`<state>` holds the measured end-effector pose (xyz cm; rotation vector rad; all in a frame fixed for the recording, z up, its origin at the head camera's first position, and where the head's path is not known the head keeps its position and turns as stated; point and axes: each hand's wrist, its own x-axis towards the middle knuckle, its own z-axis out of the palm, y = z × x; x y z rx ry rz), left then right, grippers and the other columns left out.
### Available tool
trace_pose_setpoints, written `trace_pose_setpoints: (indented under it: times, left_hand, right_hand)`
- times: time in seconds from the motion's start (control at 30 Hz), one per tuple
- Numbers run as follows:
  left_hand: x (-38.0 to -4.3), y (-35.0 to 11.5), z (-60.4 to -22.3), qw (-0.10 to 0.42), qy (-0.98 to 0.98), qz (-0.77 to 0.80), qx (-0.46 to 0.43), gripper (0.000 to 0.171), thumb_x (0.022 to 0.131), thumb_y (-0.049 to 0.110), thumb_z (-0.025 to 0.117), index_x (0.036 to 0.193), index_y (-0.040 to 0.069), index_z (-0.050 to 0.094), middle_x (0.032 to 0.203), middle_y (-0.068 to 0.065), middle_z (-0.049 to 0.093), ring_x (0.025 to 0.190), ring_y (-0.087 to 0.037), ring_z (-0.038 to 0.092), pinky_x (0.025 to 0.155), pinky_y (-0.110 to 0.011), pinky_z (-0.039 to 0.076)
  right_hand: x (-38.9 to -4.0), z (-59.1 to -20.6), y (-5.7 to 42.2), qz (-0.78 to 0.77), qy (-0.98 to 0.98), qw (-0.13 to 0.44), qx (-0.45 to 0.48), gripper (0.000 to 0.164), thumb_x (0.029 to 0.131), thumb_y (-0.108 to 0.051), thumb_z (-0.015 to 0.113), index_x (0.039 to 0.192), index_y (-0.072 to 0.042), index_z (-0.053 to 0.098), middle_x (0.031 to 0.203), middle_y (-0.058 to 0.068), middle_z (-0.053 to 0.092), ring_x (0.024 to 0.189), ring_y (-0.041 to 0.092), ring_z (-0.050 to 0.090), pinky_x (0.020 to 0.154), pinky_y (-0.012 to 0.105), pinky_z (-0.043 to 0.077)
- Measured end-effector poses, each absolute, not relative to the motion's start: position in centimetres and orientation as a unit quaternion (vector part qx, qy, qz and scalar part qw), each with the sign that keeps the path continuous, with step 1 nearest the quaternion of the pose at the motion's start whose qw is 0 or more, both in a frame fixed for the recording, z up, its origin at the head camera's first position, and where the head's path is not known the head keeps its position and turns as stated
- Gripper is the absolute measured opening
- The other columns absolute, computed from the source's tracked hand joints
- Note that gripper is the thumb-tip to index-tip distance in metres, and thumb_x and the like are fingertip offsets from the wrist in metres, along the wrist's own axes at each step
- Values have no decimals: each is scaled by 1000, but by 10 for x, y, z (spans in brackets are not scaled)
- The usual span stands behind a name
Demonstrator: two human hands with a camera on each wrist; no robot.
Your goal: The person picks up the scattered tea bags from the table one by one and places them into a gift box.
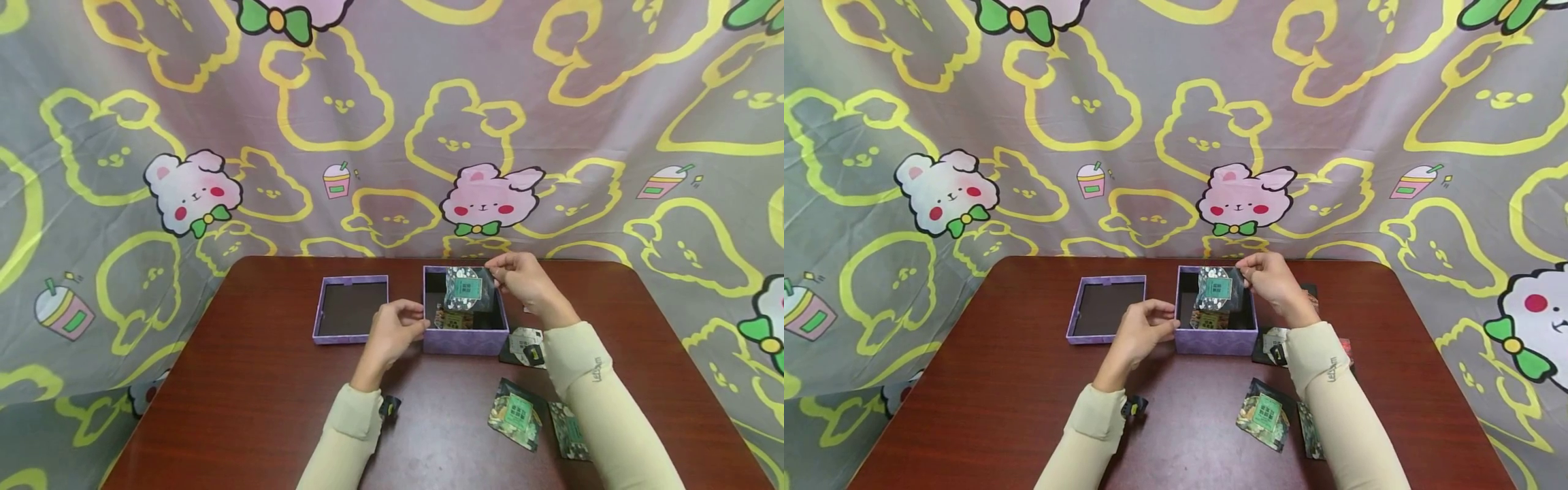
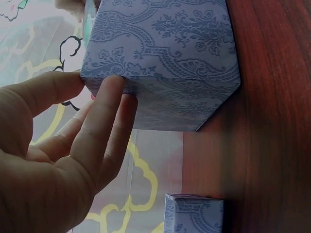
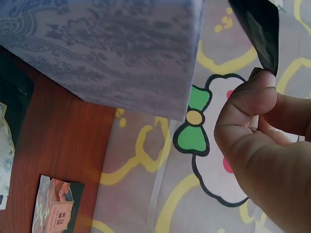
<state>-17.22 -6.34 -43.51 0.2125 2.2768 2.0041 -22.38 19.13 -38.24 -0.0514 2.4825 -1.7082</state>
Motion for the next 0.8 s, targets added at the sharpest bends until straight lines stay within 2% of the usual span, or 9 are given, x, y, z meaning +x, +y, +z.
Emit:
trace_pose_setpoints:
  times: [0.17, 0.3, 0.4, 0.53, 0.8]
  left_hand:
    - [-174, -63, -441, 52, 749, 657, 65, 24, 75, -2, 73, 96, -1, 64, 87, -14, 64, 74, -19, 66, 58, -29, 56]
    - [-174, -64, -440, 49, 750, 657, 69, 24, 74, 0, 73, 96, 0, 64, 86, -13, 64, 74, -19, 66, 58, -29, 56]
    - [-172, -63, -434, 50, 752, 654, 73, 23, 75, -2, 72, 97, -3, 63, 88, -17, 63, 76, -23, 66, 59, -31, 57]
    - [-172, -63, -433, 50, 753, 652, 74, 23, 75, -3, 71, 97, -3, 63, 88, -18, 64, 75, -24, 66, 59, -32, 57]
    - [-173, -62, -438, 46, 755, 650, 66, 23, 75, -1, 73, 96, 1, 64, 85, -10, 64, 72, -17, 66, 58, -29, 56]
  right_hand:
    - [-222, -386, 184, -531, 844, 62, -37, 19, 96, -4, 44, 104, 4, 58, 85, 17, 55, 73, 30, 54, 62, 40, 52]
    - [-221, -388, 179, -510, 856, 54, -54, 19, 95, -4, 44, 101, 5, 59, 77, 18, 55, 72, 35, 54, 55, 34, 50]
    - [-220, -391, 177, -481, 874, 46, -57, 19, 96, -7, 44, 99, 1, 60, 75, 16, 56, 67, 31, 53, 49, 30, 45]
    - [-217, -392, 171, -429, 901, 41, -52, 19, 97, -11, 43, 97, -5, 61, 76, 12, 57, 64, 23, 53, 48, 30, 42]
    - [-215, -393, 160, -359, 931, 15, -64, 18, 92, -5, 46, 94, -7, 64, 82, 8, 60, 64, 21, 47, 54, 30, 40]
